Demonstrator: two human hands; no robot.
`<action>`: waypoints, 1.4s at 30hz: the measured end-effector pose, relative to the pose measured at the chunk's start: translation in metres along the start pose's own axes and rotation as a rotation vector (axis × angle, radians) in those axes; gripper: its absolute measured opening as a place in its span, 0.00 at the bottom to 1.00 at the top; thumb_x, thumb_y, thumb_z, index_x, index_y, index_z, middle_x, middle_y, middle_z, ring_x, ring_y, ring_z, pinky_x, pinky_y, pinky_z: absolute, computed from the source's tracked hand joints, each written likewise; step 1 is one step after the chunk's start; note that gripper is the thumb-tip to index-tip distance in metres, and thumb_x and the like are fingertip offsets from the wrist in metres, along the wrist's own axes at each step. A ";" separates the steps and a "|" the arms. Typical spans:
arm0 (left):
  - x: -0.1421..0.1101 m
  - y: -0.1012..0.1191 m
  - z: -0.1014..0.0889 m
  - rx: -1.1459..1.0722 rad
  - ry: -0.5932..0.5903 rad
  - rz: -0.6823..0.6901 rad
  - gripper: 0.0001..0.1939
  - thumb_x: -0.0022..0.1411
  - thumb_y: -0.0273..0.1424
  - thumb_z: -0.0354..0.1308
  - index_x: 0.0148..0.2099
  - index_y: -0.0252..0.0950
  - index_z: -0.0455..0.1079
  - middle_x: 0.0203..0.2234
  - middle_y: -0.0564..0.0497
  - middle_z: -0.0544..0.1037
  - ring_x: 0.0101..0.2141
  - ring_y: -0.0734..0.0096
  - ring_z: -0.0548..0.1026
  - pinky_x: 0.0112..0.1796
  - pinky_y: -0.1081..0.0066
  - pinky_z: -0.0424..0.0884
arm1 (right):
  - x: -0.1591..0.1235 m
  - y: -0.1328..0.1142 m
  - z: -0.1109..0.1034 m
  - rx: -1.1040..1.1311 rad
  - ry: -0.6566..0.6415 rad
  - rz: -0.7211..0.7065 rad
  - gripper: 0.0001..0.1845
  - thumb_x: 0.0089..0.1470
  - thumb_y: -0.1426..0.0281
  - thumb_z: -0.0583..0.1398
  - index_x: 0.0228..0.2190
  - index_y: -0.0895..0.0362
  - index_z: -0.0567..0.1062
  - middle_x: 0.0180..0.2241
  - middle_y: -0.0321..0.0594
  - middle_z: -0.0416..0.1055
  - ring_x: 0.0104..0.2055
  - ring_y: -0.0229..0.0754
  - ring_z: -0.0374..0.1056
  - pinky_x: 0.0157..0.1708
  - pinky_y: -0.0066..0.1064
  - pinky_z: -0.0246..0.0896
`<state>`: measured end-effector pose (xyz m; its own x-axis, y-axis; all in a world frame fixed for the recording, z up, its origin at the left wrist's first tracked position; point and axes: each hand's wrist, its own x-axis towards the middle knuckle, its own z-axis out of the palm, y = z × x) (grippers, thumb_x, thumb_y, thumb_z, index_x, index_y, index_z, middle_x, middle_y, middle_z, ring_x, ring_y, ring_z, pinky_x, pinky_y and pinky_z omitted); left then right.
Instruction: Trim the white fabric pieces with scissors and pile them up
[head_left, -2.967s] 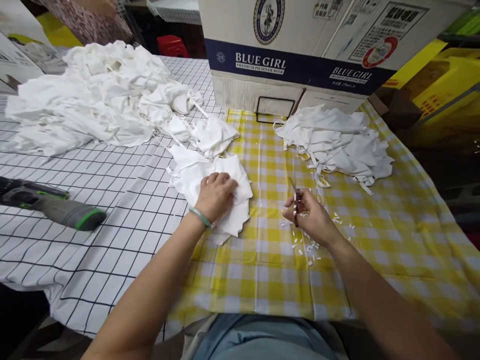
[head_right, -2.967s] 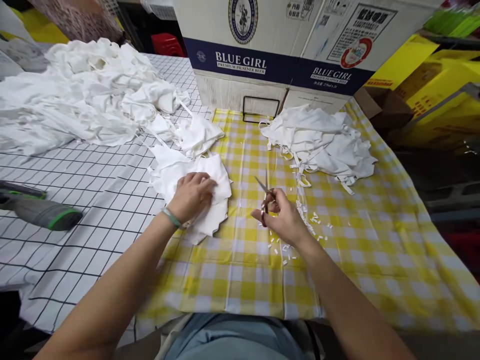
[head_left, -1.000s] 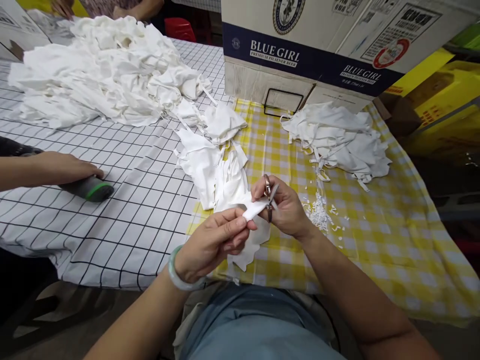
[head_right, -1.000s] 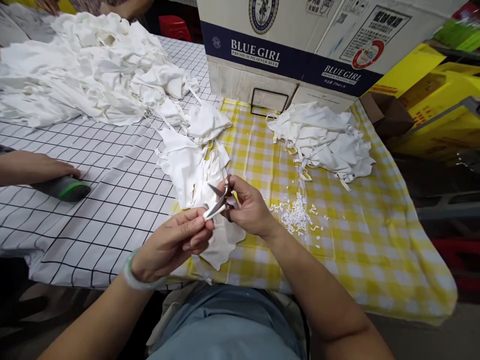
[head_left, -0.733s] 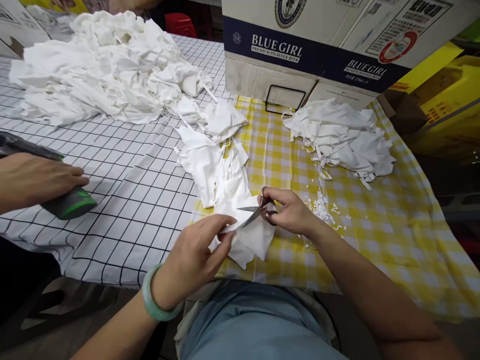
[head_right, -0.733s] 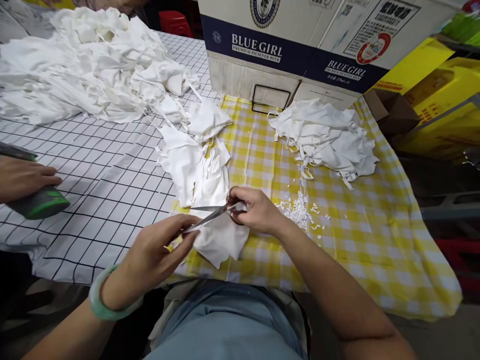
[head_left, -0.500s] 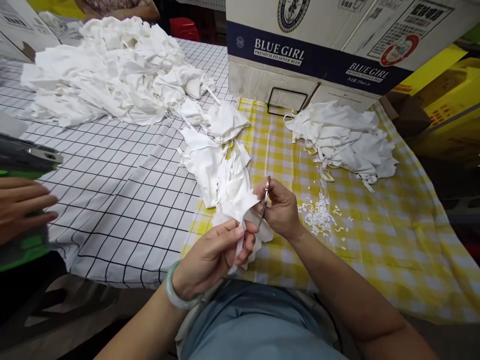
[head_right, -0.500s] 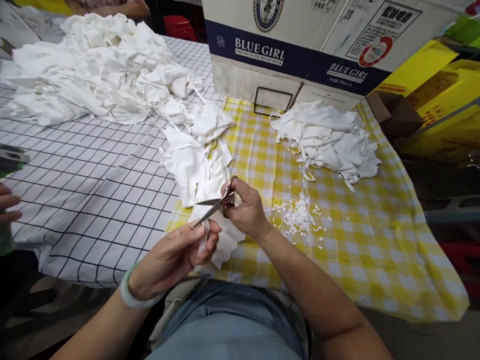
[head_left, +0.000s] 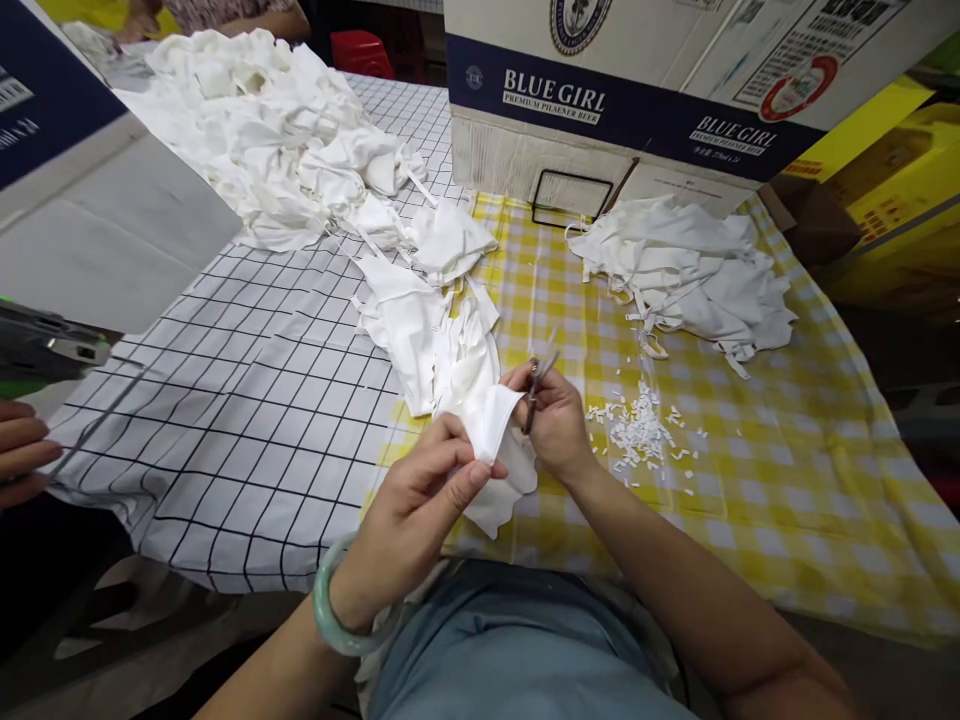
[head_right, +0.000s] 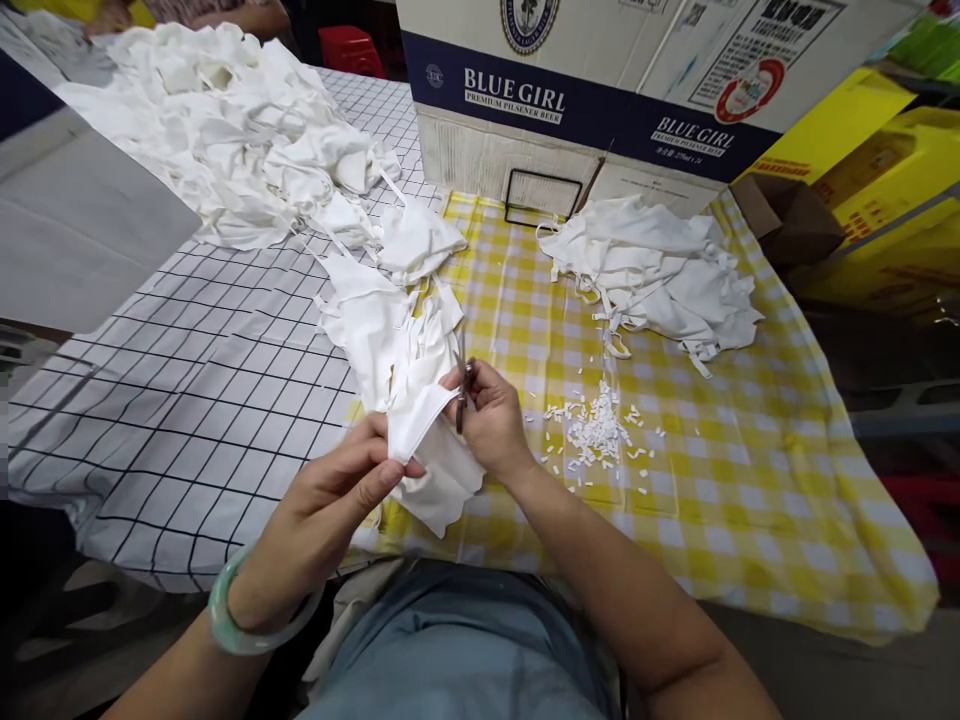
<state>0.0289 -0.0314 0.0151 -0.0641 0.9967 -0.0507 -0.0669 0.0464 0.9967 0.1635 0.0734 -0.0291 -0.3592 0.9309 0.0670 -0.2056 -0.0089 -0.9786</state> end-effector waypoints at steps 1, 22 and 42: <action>0.002 0.004 0.000 0.148 0.087 0.161 0.07 0.64 0.31 0.59 0.37 0.37 0.79 0.38 0.46 0.69 0.42 0.66 0.67 0.45 0.67 0.64 | -0.006 0.006 0.006 0.022 -0.007 0.067 0.15 0.43 0.64 0.69 0.25 0.55 0.68 0.26 0.32 0.67 0.29 0.36 0.63 0.31 0.28 0.61; 0.032 -0.040 0.056 0.160 0.003 0.123 0.14 0.70 0.32 0.48 0.32 0.37 0.68 0.38 0.44 0.68 0.49 0.59 0.65 0.48 0.61 0.64 | -0.050 -0.032 -0.078 -0.919 -0.334 0.105 0.26 0.45 0.49 0.67 0.21 0.55 0.64 0.21 0.33 0.65 0.26 0.37 0.58 0.29 0.29 0.52; 0.036 -0.048 0.061 0.229 -0.030 0.216 0.10 0.70 0.30 0.49 0.36 0.38 0.70 0.39 0.44 0.68 0.50 0.59 0.65 0.50 0.59 0.66 | -0.051 -0.030 -0.082 -0.906 -0.283 0.109 0.26 0.44 0.53 0.68 0.17 0.56 0.63 0.16 0.30 0.61 0.21 0.33 0.55 0.24 0.27 0.48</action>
<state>0.0908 0.0059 -0.0311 -0.0223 0.9865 0.1624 0.1714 -0.1562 0.9727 0.2621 0.0562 -0.0192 -0.5660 0.8177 -0.1054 0.5822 0.3059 -0.7533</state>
